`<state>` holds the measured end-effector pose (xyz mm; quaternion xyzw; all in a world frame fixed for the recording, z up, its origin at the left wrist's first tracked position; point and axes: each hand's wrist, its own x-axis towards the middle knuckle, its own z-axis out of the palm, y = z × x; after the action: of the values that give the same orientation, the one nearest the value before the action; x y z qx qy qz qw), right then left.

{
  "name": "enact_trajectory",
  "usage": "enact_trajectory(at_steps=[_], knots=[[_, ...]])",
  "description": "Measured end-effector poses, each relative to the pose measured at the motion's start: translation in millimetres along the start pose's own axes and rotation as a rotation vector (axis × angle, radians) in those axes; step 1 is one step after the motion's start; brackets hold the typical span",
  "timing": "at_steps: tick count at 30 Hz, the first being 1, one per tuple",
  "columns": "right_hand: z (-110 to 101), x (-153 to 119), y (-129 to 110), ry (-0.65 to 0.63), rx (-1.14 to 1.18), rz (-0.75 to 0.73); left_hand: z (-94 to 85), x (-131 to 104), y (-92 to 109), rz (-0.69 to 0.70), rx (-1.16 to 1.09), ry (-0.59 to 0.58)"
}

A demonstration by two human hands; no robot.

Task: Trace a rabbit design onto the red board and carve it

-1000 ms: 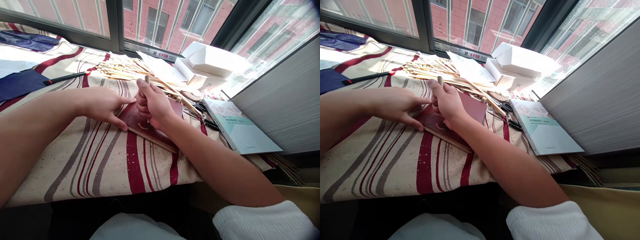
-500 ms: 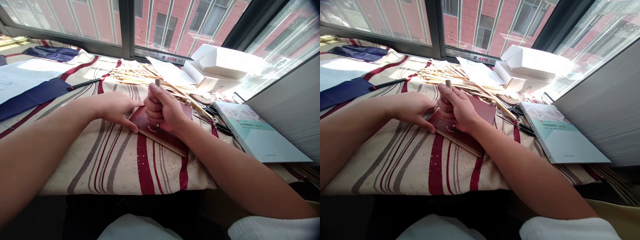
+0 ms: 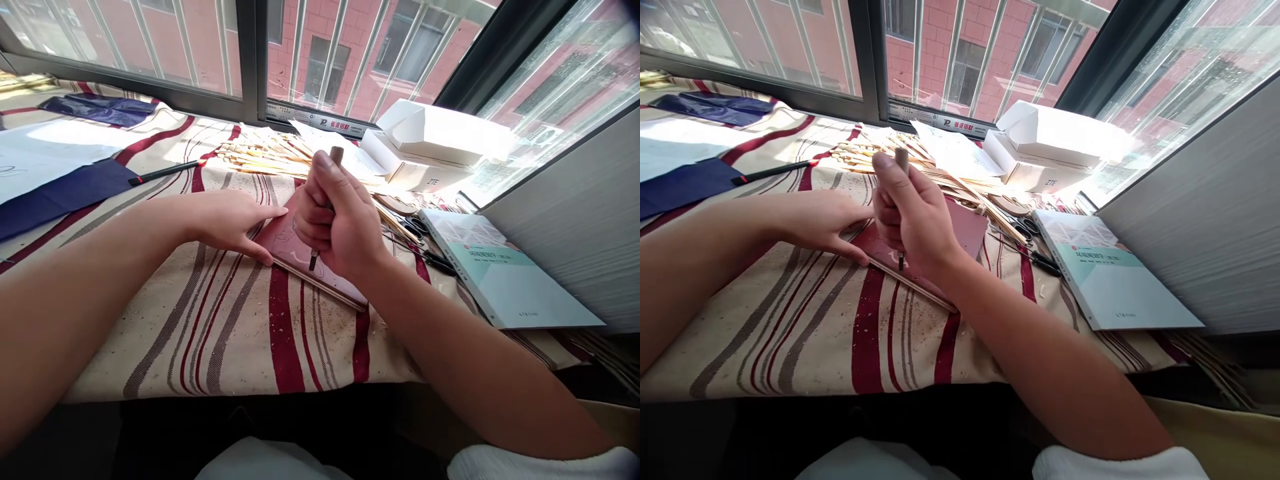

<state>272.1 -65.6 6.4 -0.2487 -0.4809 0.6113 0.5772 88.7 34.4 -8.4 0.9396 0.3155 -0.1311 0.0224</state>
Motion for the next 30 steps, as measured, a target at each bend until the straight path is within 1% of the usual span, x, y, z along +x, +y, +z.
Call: enact_trajectory(at_steps=[2,4,6,10,13,18,20,23,26,28,30], knots=[[-12.0,4.4,-3.7,0.011,-0.032,-0.019,-1.6,-1.4,2.0,-0.014,0.016,-0.014],[-21.9,9.2,-2.2,0.013,-0.055,-0.019,-3.2,-2.7,4.1,-0.01,0.032,-0.006],[-26.6,12.4,2.5,-0.004,-0.062,-0.017,-3.8,-3.3,5.4,-0.003,0.034,0.002],[-22.2,11.8,11.4,-0.056,-0.071,-0.004,-2.2,-3.3,5.0,0.03,0.002,0.026],[-17.9,8.9,12.1,-0.073,-0.08,0.016,-1.4,-2.9,4.5,0.045,-0.018,0.04],[-18.1,7.6,8.5,-0.13,-0.138,0.144,-2.0,-2.3,5.0,0.048,-0.032,0.048],[-18.0,8.8,8.9,-0.081,-0.172,0.112,-1.3,-1.8,4.2,0.048,-0.035,0.057],[-17.2,11.1,11.2,0.027,-0.186,-0.005,0.8,-1.4,2.4,0.051,-0.055,0.068],[-16.7,11.9,13.3,0.012,-0.17,-0.027,2.0,-2.6,2.5,0.083,-0.062,0.085],[-16.1,11.0,14.4,-0.019,-0.156,-0.009,1.8,-4.1,3.9,0.098,-0.055,0.092],[-14.8,9.5,15.2,-0.018,-0.153,0.01,1.1,-5.6,5.6,0.106,-0.053,0.097]])
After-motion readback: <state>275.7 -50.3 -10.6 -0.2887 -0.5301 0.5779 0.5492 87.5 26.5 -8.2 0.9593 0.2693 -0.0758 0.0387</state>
